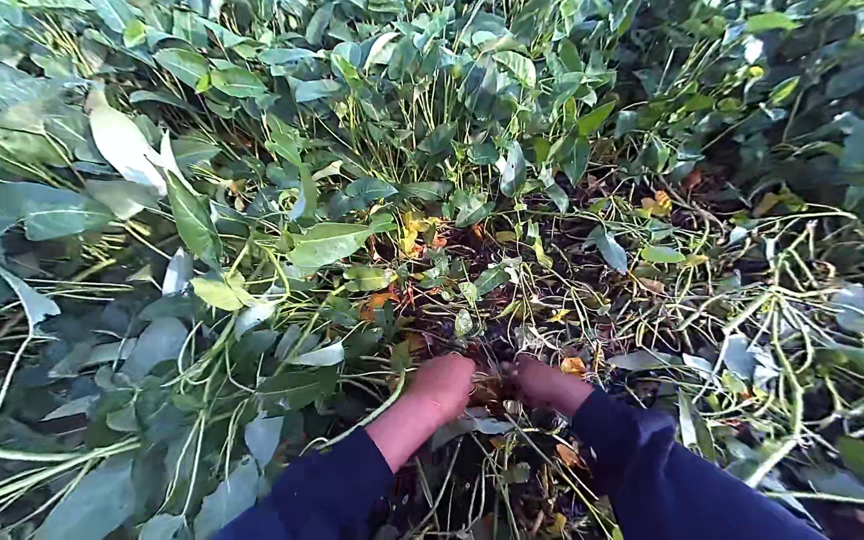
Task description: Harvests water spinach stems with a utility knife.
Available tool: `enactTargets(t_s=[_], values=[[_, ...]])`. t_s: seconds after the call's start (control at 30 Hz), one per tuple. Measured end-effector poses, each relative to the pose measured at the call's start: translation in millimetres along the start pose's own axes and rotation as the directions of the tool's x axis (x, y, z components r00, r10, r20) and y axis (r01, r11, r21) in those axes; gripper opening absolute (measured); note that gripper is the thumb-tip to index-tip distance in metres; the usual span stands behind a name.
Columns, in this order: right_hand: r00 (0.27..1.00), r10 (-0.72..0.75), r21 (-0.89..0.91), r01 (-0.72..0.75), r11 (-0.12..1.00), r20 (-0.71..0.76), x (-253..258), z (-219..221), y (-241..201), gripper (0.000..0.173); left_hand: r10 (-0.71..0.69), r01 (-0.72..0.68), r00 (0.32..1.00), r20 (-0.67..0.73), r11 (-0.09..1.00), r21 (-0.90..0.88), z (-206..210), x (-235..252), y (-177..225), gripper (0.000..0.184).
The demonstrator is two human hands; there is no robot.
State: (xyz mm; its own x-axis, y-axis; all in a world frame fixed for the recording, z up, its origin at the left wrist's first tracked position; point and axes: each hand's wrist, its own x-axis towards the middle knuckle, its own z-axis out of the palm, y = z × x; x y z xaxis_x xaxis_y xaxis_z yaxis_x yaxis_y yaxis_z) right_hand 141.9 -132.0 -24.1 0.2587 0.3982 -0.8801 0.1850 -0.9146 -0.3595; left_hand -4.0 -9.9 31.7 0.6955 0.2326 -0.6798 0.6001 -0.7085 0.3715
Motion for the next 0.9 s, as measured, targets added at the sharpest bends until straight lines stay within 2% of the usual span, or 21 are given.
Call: enactTargets(t_s=[0.07, 0.13, 0.17, 0.23, 0.3, 0.33, 0.37, 0.4, 0.47, 0.5, 0.53, 0.6, 0.67, 0.8, 0.83, 0.9], values=[[0.999, -0.044, 0.005, 0.044, 0.999, -0.014, -10, -13, 21, 0.052, 0.031, -0.041, 0.998, -0.057, 0.979, -0.199, -17, -7, -25, 0.031], [0.986, -0.164, 0.169, 0.169, 0.971, -0.044, -32, -27, 36, 0.048, 0.007, -0.054, 0.994, -0.111, 0.903, -0.427, -33, -17, -51, 0.028], [0.970, -0.224, 0.309, 0.241, 0.920, -0.089, -45, -32, 39, 0.050, -0.018, -0.058, 0.991, -0.135, 0.843, -0.535, -35, -23, -60, 0.025], [0.938, -0.295, 0.586, 0.343, 0.734, -0.180, -72, -34, 33, 0.061, -0.070, -0.067, 0.981, -0.181, 0.751, -0.657, -31, -30, -65, 0.023], [0.903, -0.393, 0.781, 0.368, 0.504, -0.171, -92, -20, 18, 0.072, -0.108, -0.025, 0.975, -0.196, 0.818, -0.574, -25, -30, -56, 0.025], [0.883, -0.457, 0.836, 0.329, 0.439, -0.108, -97, -6, 11, 0.076, -0.111, 0.010, 0.975, -0.191, 0.885, -0.465, -18, -27, -51, 0.025], [0.862, -0.507, 0.861, 0.265, 0.434, -0.010, -98, 13, 6, 0.077, -0.100, 0.041, 0.982, -0.158, 0.939, -0.341, -10, -24, -46, 0.028], [0.850, -0.517, 0.858, 0.190, 0.476, 0.098, -97, 34, 4, 0.076, -0.095, 0.072, 0.991, -0.093, 0.973, -0.221, -2, -20, -42, 0.036], [0.885, -0.394, 0.799, 0.043, 0.599, 0.248, -89, 76, 9, 0.068, -0.135, 0.136, 0.990, 0.045, 0.991, -0.004, 18, -14, -29, 0.059], [0.919, -0.304, 0.783, -0.007, 0.623, 0.249, -85, 92, 15, 0.064, -0.162, 0.155, 0.983, 0.087, 0.985, 0.080, 28, -14, -24, 0.065], [0.953, -0.219, 0.788, -0.032, 0.614, 0.209, -80, 103, 21, 0.061, -0.181, 0.166, 0.978, 0.108, 0.977, 0.136, 37, -15, -21, 0.062], [0.990, -0.093, 0.840, -0.036, 0.541, 0.102, -72, 108, 30, 0.057, -0.183, 0.164, 0.978, 0.099, 0.972, 0.169, 46, -22, -20, 0.041], [0.998, -0.045, 0.872, -0.026, 0.489, 0.055, -66, 101, 29, 0.048, -0.150, 0.139, 0.988, 0.047, 0.974, 0.181, 40, -35, -16, 0.029], [0.998, 0.060, 0.944, -0.012, 0.329, -0.008, -55, 87, 6, 0.037, -0.053, 0.054, 0.999, -0.012, 0.969, 0.240, 24, -59, 11, 0.028], [0.997, 0.082, 0.950, -0.015, 0.311, -0.011, -52, 87, 2, 0.037, -0.036, 0.038, 0.999, -0.012, 0.967, 0.253, 24, -64, 16, 0.028], [0.995, 0.094, 0.932, -0.025, 0.361, -0.010, -48, 92, 4, 0.038, -0.018, 0.015, 1.000, 0.009, 0.964, 0.267, 29, -66, 14, 0.027]])
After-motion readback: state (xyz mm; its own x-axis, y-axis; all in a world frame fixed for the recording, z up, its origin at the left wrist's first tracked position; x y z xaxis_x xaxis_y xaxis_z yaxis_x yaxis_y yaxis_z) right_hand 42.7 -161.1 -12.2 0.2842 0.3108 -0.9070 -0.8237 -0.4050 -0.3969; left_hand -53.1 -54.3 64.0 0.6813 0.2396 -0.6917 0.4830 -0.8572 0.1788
